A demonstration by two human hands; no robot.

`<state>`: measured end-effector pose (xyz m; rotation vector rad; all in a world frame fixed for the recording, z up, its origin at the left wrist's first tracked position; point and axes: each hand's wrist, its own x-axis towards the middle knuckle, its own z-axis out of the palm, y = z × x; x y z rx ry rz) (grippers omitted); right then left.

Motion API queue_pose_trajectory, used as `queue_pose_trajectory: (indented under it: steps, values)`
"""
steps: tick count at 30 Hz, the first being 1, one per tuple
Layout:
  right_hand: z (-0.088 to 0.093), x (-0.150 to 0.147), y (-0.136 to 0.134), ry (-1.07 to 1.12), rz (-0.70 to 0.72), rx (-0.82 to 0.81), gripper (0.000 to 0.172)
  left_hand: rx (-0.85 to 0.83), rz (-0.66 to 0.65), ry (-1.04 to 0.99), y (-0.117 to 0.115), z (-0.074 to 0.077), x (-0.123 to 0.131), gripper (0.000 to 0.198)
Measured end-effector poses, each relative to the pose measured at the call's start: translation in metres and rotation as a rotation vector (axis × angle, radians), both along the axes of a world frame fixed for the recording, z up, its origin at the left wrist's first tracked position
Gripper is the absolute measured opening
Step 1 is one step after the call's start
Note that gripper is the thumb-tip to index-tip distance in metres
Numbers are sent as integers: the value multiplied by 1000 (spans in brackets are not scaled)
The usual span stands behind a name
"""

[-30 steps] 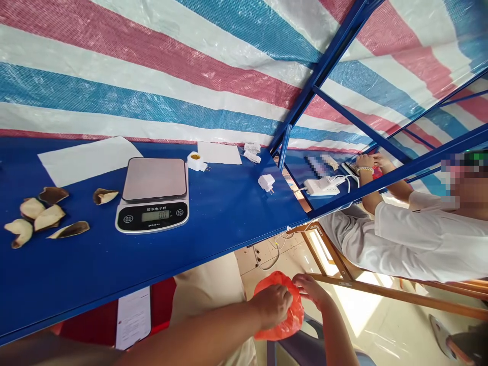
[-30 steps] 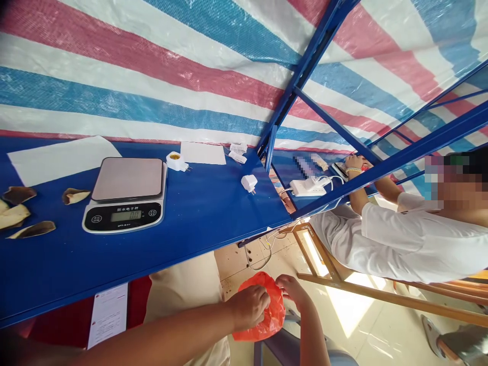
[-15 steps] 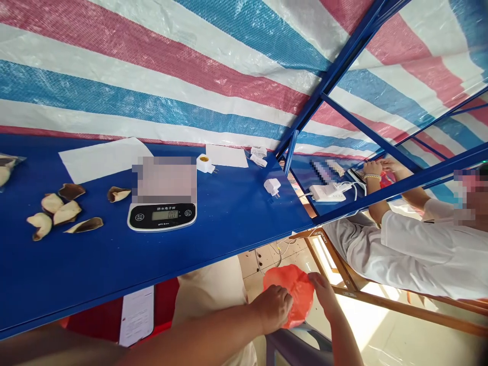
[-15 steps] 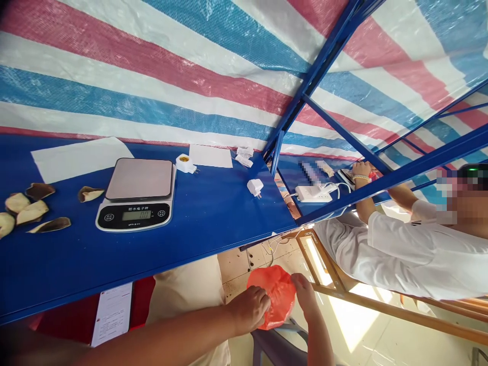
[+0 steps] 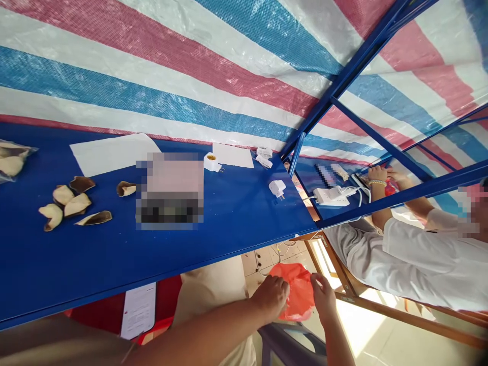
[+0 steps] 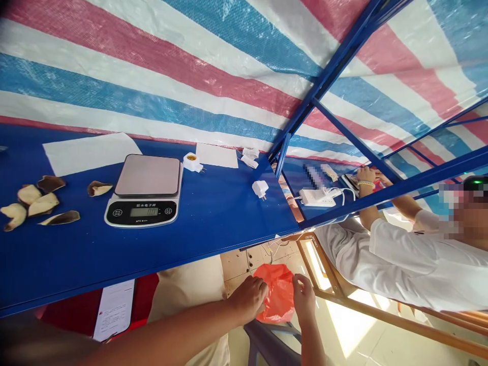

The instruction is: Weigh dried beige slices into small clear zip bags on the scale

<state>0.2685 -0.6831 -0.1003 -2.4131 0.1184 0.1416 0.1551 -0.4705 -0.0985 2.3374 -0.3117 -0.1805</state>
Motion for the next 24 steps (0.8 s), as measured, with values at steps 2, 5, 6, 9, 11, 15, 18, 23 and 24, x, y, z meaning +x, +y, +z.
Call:
queue_pose_trajectory:
  steps: [2, 5, 6, 9, 11, 15, 18, 23, 24]
  values:
    - [2, -1, -1, -13, -15, -11, 53, -40, 65, 22, 8, 1, 4, 14]
    - [7, -1, -5, -24, -22, -13, 54, -91, 137, 40, 20, 2, 9, 18]
    - [8, -1, -6, -27, -22, -13, 54, -107, 151, 44, 23, 2, 10, 19]
    - [13, -2, -5, -45, -31, -13, 54, -154, 169, 41, 29, 4, 12, 20]
    - [16, -4, 0, -50, -21, -10, 52, -185, 170, 31, 30, 5, 13, 18]
    - [21, -9, 11, -67, -7, -11, 51, -229, 151, 13, 31, 8, 14, 12]
    - [25, -12, 18, -64, -4, -17, 50, -250, 156, 14, 33, 12, 16, 11]
    - [27, -16, 31, -60, 4, -15, 48, -298, 200, 11, 43, 22, 22, 17]
    - [28, -16, 34, -60, 6, -13, 48, -308, 206, 11, 45, 24, 23, 17]
